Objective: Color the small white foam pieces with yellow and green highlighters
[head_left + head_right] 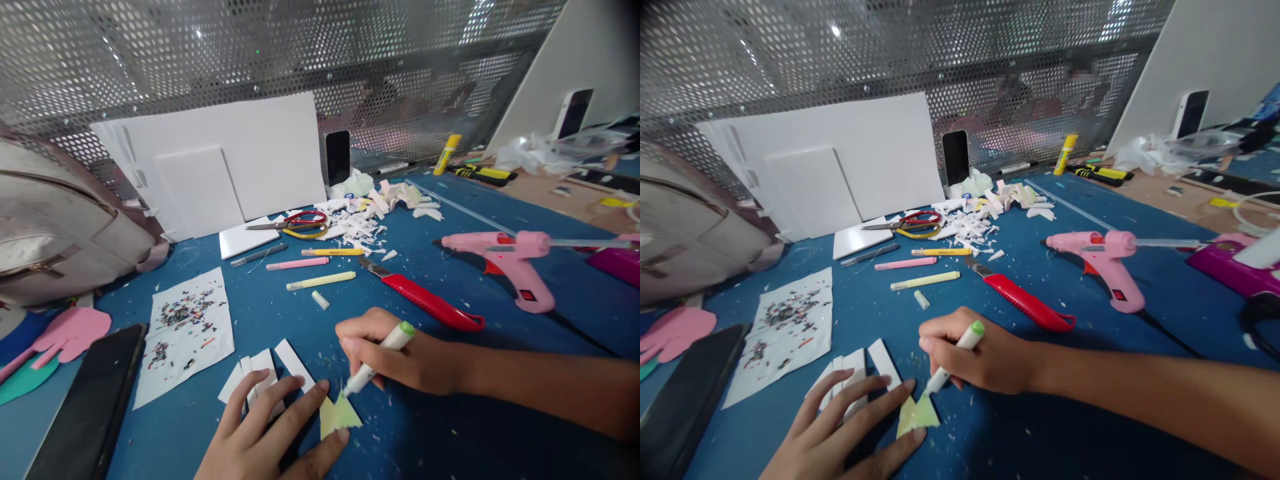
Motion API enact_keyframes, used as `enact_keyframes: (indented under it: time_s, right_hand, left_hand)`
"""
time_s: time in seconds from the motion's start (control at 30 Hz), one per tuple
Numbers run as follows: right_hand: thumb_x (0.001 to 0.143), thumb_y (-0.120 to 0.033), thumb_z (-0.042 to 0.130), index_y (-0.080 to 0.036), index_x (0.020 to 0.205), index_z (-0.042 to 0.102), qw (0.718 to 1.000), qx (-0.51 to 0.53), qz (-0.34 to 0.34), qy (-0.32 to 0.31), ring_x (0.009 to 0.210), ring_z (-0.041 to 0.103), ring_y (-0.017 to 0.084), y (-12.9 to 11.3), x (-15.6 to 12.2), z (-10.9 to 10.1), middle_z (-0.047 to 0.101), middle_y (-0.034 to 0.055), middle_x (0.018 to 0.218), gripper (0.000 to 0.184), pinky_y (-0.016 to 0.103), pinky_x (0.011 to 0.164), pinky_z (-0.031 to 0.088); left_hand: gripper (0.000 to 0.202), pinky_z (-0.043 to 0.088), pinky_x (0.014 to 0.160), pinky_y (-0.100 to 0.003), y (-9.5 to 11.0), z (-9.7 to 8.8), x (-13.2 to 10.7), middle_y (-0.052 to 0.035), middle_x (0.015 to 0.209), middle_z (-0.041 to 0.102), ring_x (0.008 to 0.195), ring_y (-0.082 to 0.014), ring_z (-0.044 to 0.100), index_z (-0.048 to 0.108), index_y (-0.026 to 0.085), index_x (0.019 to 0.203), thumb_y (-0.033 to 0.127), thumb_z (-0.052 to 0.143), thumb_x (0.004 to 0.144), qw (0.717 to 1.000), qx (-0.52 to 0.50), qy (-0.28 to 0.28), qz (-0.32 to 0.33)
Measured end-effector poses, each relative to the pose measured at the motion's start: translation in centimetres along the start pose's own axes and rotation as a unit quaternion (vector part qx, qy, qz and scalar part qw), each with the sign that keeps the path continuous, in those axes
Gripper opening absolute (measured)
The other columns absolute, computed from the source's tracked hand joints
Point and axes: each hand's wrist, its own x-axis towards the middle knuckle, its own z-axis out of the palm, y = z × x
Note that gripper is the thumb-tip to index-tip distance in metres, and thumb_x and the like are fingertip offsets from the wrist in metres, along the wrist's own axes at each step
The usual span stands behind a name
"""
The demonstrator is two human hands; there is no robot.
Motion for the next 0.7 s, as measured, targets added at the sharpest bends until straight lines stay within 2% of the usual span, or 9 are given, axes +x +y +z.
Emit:
enact_keyframes:
  time_s: [0.07, 0.17, 0.27, 0.4, 0.5, 0.6, 0.7]
  right_hand:
    - [0.101, -0.049, 0.043, -0.015, 0.065, 0.053, 1.0, 0.003, -0.007, -0.015, 0.045, 0.05, 0.009, 0.0, -0.05, 0.01, 0.053, -0.0002, 0.054, 0.051, 0.018, 0.045, 0.038]
    - [0.102, -0.045, 0.041, -0.015, 0.067, 0.054, 1.0, -0.009, -0.012, 0.004, 0.047, 0.051, 0.009, 0.05, -0.05, 0.03, 0.052, -0.0008, 0.054, 0.048, 0.019, 0.047, 0.039]
    - [0.103, -0.043, 0.037, -0.015, 0.066, 0.053, 0.999, -0.015, -0.027, -0.009, 0.045, 0.049, 0.009, 0.08, -0.03, 0.06, 0.05, -0.0015, 0.053, 0.049, 0.019, 0.046, 0.038]
    - [0.104, -0.043, 0.036, -0.016, 0.067, 0.053, 0.999, -0.028, -0.027, 0.016, 0.047, 0.049, 0.01, 0.04, -0.05, 0.03, 0.049, -0.0018, 0.053, 0.049, 0.021, 0.05, 0.039]
    - [0.103, -0.044, 0.037, -0.015, 0.065, 0.053, 0.999, -0.022, -0.045, 0.003, 0.046, 0.048, 0.01, 0.05, -0.09, -0.03, 0.048, -0.0024, 0.052, 0.051, 0.022, 0.05, 0.038]
    - [0.104, -0.044, 0.036, -0.015, 0.069, 0.055, 0.999, -0.017, -0.033, 0.027, 0.049, 0.051, 0.01, 0.11, -0.16, -0.06, 0.051, -0.0007, 0.057, 0.049, 0.021, 0.05, 0.04]
    - [0.104, -0.043, 0.035, -0.015, 0.068, 0.055, 0.999, -0.025, -0.033, -0.002, 0.046, 0.05, 0.01, 0.17, -0.21, -0.01, 0.051, -0.0012, 0.054, 0.05, 0.021, 0.05, 0.04]
  left_hand:
    - [0.043, 0.023, 0.119, -0.045, -0.01, -0.01, 0.02, 0.0099, 0.144, 0.058, 0.123, -0.0188, 0.054, 0.048, 0.049, 0.142, 0.025, 0.033, 0.109, 1.0, 0.002, 0.001, 0.001]
    - [0.042, 0.024, 0.119, -0.045, -0.01, -0.04, 0.08, 0.0099, 0.144, 0.058, 0.123, -0.0186, 0.054, 0.049, 0.049, 0.141, 0.027, 0.033, 0.109, 1.0, 0.001, 0.002, 0.002]
    - [0.042, 0.023, 0.119, -0.044, 0.01, -0.07, 0.14, 0.0103, 0.143, 0.058, 0.123, -0.0179, 0.054, 0.049, 0.05, 0.141, 0.026, 0.033, 0.109, 1.0, 0.002, 0.006, 0.002]
    - [0.042, 0.023, 0.119, -0.043, 0.0, -0.02, 0.17, 0.0108, 0.142, 0.059, 0.122, -0.0175, 0.054, 0.049, 0.05, 0.14, 0.027, 0.034, 0.109, 1.0, 0.001, 0.007, 0.0]
    - [0.041, 0.024, 0.119, -0.043, -0.05, 0.02, 0.17, 0.0105, 0.143, 0.058, 0.122, -0.0176, 0.055, 0.05, 0.05, 0.14, 0.027, 0.036, 0.109, 1.0, -0.001, 0.01, 0.002]
    - [0.042, 0.023, 0.12, -0.043, -0.08, 0.01, 0.18, 0.0107, 0.143, 0.058, 0.122, -0.0176, 0.054, 0.05, 0.049, 0.14, 0.026, 0.037, 0.109, 1.0, 0.005, 0.009, 0.005]
    - [0.042, 0.023, 0.12, -0.043, -0.06, -0.01, 0.19, 0.0113, 0.143, 0.058, 0.122, -0.0175, 0.054, 0.05, 0.05, 0.14, 0.025, 0.037, 0.108, 1.0, 0.007, 0.004, 0.007]
